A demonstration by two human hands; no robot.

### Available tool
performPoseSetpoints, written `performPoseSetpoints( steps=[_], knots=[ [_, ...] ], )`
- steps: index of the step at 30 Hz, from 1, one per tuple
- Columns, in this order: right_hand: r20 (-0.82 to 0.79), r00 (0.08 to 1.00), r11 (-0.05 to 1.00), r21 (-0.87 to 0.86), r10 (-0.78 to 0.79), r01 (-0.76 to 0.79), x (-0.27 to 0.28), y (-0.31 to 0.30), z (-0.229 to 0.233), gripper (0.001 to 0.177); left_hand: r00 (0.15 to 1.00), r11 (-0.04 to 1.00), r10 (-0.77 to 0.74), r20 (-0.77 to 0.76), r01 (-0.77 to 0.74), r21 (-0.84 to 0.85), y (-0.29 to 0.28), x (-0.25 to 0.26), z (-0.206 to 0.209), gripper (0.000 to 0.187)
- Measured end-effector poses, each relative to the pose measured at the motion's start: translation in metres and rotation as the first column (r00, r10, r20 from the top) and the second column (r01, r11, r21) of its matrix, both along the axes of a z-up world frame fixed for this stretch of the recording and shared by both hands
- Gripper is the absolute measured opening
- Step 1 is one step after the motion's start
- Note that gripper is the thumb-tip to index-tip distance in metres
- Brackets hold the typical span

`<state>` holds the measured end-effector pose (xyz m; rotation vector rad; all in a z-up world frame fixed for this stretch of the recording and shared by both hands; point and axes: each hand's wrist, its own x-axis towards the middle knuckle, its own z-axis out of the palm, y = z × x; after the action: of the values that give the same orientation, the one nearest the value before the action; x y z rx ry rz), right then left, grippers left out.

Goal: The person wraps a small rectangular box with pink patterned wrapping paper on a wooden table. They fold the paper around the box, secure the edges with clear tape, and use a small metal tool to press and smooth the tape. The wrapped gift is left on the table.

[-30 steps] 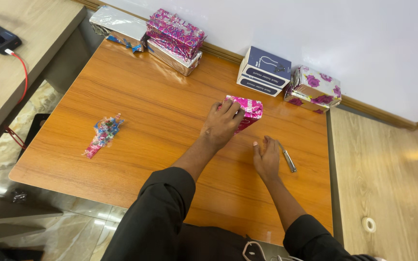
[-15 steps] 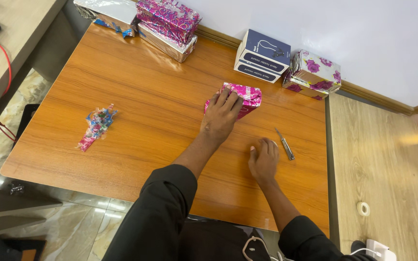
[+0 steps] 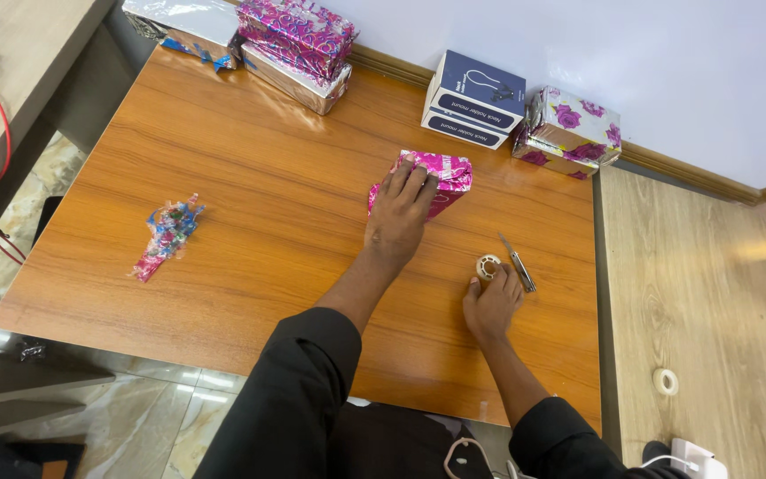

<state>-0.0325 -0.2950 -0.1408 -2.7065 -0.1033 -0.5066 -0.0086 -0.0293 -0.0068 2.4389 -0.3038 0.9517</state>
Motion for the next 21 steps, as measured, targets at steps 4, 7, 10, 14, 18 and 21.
performPoseSetpoints(
  steps=[4, 7, 10, 14, 18, 21],
  knots=[
    [-0.042, 0.999, 0.998, -0.069, -0.014, 0.011, 0.01, 0.005, 0.007, 0.032, 0.998, 0.996, 0.054, -0.015, -0.053, 0.069, 0.002, -0.001, 0.007, 0.049],
    [-0.027, 1.0, 0.993, -0.118, 0.012, -0.015, 0.021, 0.002, 0.015, 0.023, 0.993, 0.987, 0.115, -0.024, -0.111, 0.115, -0.005, 0.002, 0.011, 0.045],
    [-0.005, 0.996, 0.996, -0.022, 0.087, -0.087, 0.03, -0.001, 0.015, 0.023, 0.988, 0.979, 0.152, -0.013, -0.149, 0.136, -0.007, 0.004, 0.013, 0.041],
    [-0.077, 0.989, 0.991, 0.042, 0.13, -0.127, 0.036, -0.016, 0.014, 0.025, 0.978, 0.968, 0.207, -0.027, -0.201, 0.152, -0.019, 0.001, 0.018, 0.037],
    [-0.174, 0.976, 0.987, -0.081, 0.127, -0.143, 0.049, -0.014, 0.014, 0.024, 0.961, 0.932, 0.274, -0.023, -0.26, 0.252, -0.019, -0.001, 0.028, 0.029],
    [-0.129, 0.976, 0.977, -0.099, 0.178, -0.191, 0.053, -0.012, 0.017, 0.024, 0.961, 0.928, 0.276, -0.023, -0.26, 0.266, -0.019, 0.006, 0.034, 0.026]
  ],
)
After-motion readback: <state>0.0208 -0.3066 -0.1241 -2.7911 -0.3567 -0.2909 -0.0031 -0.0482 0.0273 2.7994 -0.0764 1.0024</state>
